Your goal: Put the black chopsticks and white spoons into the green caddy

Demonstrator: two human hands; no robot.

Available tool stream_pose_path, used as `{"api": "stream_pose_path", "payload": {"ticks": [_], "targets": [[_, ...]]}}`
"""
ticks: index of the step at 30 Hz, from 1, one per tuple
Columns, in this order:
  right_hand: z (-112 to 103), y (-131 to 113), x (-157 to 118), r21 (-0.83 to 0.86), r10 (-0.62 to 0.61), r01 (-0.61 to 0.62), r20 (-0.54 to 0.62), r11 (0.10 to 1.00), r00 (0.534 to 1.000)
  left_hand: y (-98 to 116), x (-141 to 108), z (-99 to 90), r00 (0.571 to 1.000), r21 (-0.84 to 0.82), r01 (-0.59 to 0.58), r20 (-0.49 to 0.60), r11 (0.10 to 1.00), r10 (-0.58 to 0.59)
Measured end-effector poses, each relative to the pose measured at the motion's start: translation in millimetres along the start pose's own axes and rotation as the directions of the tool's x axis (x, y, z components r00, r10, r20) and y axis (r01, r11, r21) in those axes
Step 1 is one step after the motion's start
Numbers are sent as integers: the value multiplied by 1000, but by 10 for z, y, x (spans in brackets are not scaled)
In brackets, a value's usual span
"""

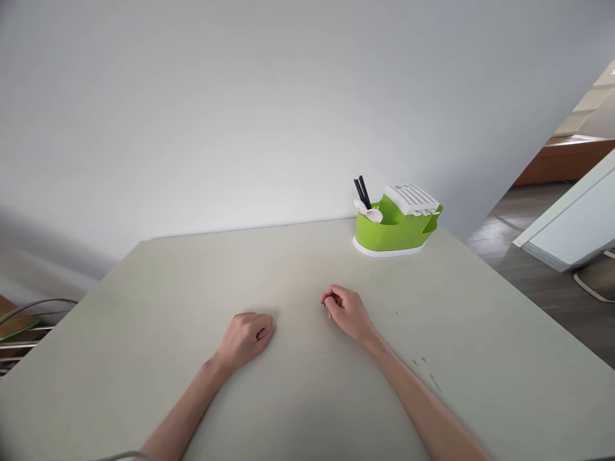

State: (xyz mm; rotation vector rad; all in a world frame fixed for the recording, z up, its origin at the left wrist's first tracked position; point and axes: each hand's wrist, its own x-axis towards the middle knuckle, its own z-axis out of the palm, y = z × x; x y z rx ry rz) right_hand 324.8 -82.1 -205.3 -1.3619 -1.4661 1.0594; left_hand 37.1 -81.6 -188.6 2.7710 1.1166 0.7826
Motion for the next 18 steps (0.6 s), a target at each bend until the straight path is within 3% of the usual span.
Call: {"api": "stream_pose_path", "payload": {"ticks": [18], "targets": [[7, -11, 1, 8, 2, -2, -1, 1000, 1000, 0, -13, -22, 998, -6, 36, 43, 999, -36]]}}
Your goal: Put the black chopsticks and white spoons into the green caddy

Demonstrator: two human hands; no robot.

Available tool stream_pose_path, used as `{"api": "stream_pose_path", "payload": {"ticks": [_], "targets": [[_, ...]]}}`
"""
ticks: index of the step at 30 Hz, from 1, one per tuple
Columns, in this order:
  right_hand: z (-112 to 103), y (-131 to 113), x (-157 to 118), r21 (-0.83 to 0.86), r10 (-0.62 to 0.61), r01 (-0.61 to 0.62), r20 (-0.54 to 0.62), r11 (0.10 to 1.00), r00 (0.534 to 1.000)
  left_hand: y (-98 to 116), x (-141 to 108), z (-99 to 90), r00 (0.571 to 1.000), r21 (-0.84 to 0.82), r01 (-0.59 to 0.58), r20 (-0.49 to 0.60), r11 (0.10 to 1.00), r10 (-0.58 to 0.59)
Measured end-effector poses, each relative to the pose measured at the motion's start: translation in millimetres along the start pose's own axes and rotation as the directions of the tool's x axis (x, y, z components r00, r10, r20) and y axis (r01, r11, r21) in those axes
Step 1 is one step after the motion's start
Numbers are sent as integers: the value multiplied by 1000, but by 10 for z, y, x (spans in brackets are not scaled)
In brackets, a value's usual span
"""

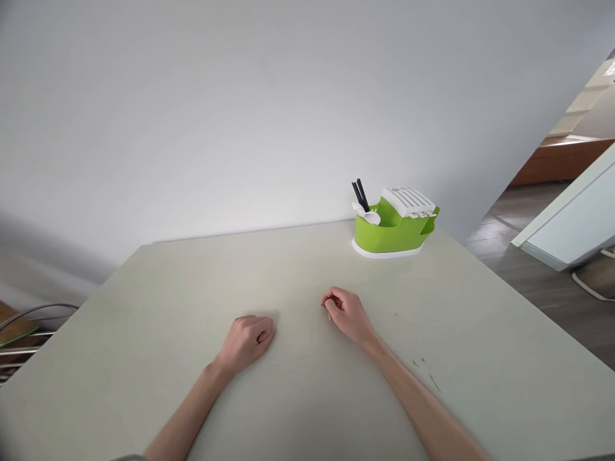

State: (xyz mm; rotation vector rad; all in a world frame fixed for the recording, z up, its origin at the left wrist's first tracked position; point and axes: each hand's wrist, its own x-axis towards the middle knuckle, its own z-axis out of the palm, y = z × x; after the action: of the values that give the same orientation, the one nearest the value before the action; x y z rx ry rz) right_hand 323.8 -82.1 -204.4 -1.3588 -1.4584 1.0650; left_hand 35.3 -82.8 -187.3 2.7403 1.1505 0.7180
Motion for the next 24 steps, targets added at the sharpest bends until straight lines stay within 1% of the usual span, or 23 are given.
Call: {"api": "stream_pose_path", "payload": {"ticks": [4, 10, 17, 24], "targets": [[2, 0, -4, 0, -3, 3, -5, 1000, 1000, 3, 1, -1, 1000, -4, -5, -14, 1000, 5], [8, -32, -16, 16, -7, 8, -18, 1000, 1000, 2, -7, 0, 1000, 18, 0, 6, 1000, 0], [14, -11, -19, 38, -14, 18, -100, 999, 995, 5, -17, 4, 1000, 15, -8, -4, 1000, 8], [6, 18, -22, 62, 22, -12, -157, 998, 987, 27, -37, 2, 1000, 11, 1, 5, 1000, -1]]}}
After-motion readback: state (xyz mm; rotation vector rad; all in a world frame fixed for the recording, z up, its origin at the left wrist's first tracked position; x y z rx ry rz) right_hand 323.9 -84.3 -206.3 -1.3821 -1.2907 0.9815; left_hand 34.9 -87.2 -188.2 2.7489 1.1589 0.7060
